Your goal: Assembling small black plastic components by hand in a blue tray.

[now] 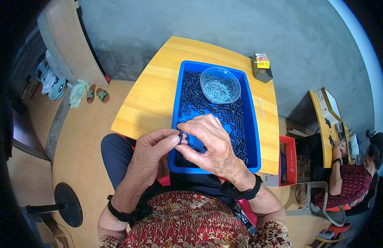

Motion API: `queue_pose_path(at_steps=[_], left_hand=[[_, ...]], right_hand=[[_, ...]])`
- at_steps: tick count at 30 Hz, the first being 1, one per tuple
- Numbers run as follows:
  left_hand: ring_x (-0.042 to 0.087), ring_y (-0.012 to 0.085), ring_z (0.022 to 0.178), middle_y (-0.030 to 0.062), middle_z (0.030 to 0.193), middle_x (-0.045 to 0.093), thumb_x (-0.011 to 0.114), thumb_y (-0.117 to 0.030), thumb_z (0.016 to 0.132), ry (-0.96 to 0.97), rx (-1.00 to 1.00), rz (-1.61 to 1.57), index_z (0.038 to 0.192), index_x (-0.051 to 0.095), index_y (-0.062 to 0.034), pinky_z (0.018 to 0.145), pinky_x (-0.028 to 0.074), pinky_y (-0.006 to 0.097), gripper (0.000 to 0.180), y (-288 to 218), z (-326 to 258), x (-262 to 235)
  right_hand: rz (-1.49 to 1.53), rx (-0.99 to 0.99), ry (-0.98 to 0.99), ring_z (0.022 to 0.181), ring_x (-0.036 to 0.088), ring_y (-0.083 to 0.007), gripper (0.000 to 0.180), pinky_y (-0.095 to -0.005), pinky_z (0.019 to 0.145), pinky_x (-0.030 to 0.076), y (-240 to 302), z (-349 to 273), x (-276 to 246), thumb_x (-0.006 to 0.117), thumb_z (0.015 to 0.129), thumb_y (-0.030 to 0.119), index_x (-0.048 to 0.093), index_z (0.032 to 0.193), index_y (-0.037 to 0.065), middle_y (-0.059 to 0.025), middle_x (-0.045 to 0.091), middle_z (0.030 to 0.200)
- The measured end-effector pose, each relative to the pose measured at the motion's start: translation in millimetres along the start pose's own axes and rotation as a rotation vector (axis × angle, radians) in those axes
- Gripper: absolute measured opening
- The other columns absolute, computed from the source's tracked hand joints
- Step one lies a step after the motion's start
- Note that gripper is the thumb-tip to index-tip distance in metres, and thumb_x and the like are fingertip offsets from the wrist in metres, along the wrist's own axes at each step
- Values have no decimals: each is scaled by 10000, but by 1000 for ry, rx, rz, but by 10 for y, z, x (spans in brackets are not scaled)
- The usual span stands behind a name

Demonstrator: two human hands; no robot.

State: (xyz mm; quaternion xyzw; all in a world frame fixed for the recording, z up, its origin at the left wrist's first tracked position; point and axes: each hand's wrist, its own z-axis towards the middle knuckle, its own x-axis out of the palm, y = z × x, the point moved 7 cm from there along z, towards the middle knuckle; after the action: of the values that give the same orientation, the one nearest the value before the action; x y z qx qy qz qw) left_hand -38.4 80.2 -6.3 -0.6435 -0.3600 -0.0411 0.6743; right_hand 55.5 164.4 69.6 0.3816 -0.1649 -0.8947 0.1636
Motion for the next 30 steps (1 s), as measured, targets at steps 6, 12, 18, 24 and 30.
queue_pose_path(at_steps=[6, 12, 18, 24, 30], left_hand=[[611, 94, 894, 48, 957, 681, 660, -139, 910, -1, 16, 26, 1037, 681, 6, 824, 477, 236, 193, -4, 4, -13], [610, 90, 877, 45, 938, 680, 657, -120, 904, 1, 36, 12, 1007, 681, 5, 810, 477, 233, 164, 35, 16, -20], [620, 125, 885, 69, 934, 680, 646, -52, 893, -2, 42, 33, 974, 684, 11, 840, 480, 265, 109, 60, 21, -39], [615, 110, 882, 63, 949, 683, 613, -120, 932, 7, -11, 71, 991, 685, 14, 828, 481, 264, 163, 16, 23, -36], [575, 45, 834, -8, 909, 665, 651, -179, 927, 1, -102, 78, 1023, 692, -2, 753, 466, 207, 205, -34, -13, -17]], right_hand=[[-6, -4, 17, 858, 622, -262, 386, -365, 762, 473, 23, 19, 0, 817, 676, 96, 659, 1021, 29, -90, 668, 928], [-124, -64, 13, 858, 619, -252, 348, -371, 737, 459, 116, 51, -17, 818, 659, 105, 651, 960, 50, -69, 657, 900], [-151, -105, 3, 828, 620, -252, 306, -365, 720, 459, 117, 32, 12, 808, 653, 89, 643, 910, 57, -69, 639, 851], [-37, -54, -19, 814, 629, -249, 340, -356, 701, 475, 21, -5, 8, 827, 644, 84, 654, 934, 44, -79, 658, 862], [-13, -45, -19, 831, 635, -256, 377, -358, 729, 493, -32, -26, -12, 842, 644, 98, 657, 966, 31, -93, 673, 905]])
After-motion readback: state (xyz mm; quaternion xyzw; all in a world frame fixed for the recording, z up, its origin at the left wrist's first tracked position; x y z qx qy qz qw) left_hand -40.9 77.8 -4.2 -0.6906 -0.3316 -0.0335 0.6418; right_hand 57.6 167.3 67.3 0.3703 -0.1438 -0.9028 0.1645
